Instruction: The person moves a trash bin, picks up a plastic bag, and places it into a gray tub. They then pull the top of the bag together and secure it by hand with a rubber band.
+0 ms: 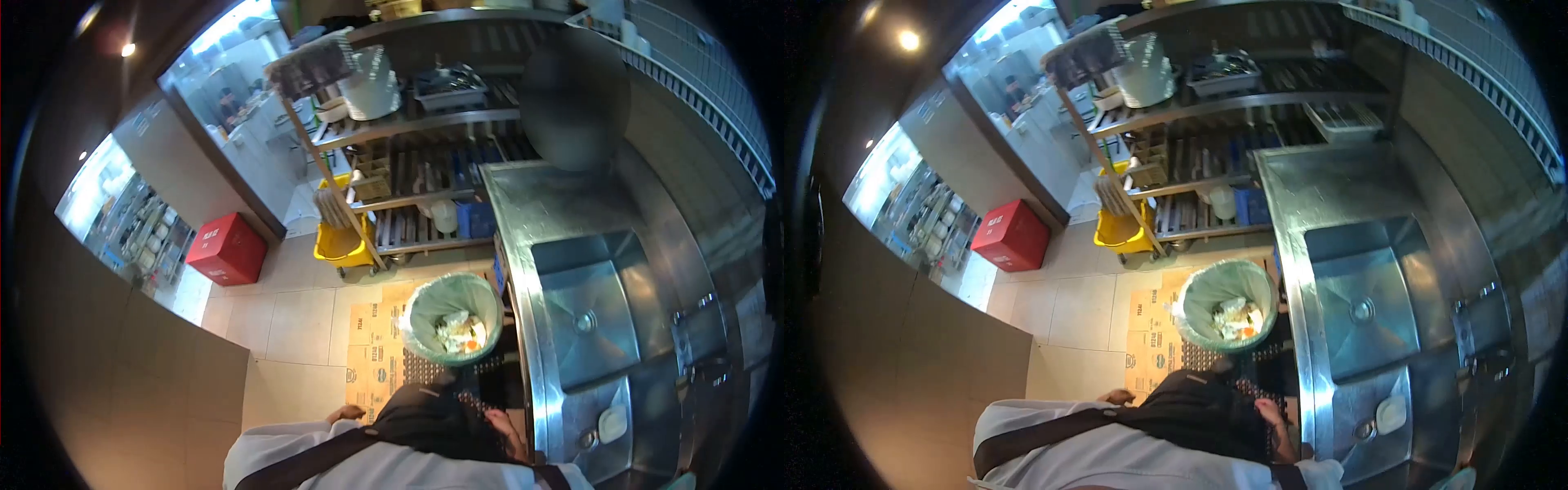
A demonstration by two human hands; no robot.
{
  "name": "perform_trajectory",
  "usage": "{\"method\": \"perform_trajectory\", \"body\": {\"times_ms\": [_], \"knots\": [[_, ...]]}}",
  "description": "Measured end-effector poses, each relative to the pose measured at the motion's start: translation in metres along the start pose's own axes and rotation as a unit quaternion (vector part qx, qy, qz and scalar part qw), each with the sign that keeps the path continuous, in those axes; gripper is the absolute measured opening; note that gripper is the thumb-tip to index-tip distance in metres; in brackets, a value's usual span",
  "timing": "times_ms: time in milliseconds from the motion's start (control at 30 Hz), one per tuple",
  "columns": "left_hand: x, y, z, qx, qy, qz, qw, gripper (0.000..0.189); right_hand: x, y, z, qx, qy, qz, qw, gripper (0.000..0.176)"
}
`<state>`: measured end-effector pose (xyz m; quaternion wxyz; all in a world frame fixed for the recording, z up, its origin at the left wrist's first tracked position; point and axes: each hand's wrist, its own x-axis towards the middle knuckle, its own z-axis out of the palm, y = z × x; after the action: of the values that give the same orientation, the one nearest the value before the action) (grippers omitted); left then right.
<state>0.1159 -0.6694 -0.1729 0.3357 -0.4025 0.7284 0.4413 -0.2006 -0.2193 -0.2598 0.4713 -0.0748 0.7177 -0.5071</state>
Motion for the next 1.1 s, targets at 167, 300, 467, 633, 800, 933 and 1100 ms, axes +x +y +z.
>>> {"method": "perform_trajectory", "body": {"times_ms": [167, 300, 467, 633, 800, 933, 1100], "knots": [[-0.015, 0.129, -0.049, -0.031, -0.009, -0.063, 0.997, 0.039, -0.035, -0.011, 0.02, 0.205, -0.166, -0.072, 0.962, 0.043], [0.099, 0.143, -0.084, 0.303, -0.206, 0.206, 0.907, 0.036, -0.079, -0.021, 0.035, 0.249, -0.033, -0.072, 0.965, 0.048], [0.168, 0.272, -0.117, 0.53, -0.236, 0.252, 0.775, 0.037, -0.136, -0.024, 0.092, 0.318, 0.21, -0.026, 0.924, 0.055], [0.215, 0.459, -0.063, 0.728, -0.326, 0.227, 0.558, 0.037, -0.188, -0.032, 0.187, 0.458, 0.394, 0.04, 0.796, 0.061], [0.184, 0.503, 0.115, 0.831, -0.415, 0.247, 0.276, 0.037, -0.17, 0.009, 0.32, 0.554, 0.522, 0.061, 0.646, 0.07], [-0.004, 0.456, 0.223, 0.731, -0.386, 0.536, 0.171, 0.031, -0.15, 0.005, 0.405, 0.631, 0.658, 0.106, 0.397, 0.069], [-0.189, 0.407, 0.328, 0.345, -0.517, 0.779, 0.081, 0.014, -0.162, 0.035, 0.451, 0.692, 0.639, -0.039, 0.334, 0.061]]}}
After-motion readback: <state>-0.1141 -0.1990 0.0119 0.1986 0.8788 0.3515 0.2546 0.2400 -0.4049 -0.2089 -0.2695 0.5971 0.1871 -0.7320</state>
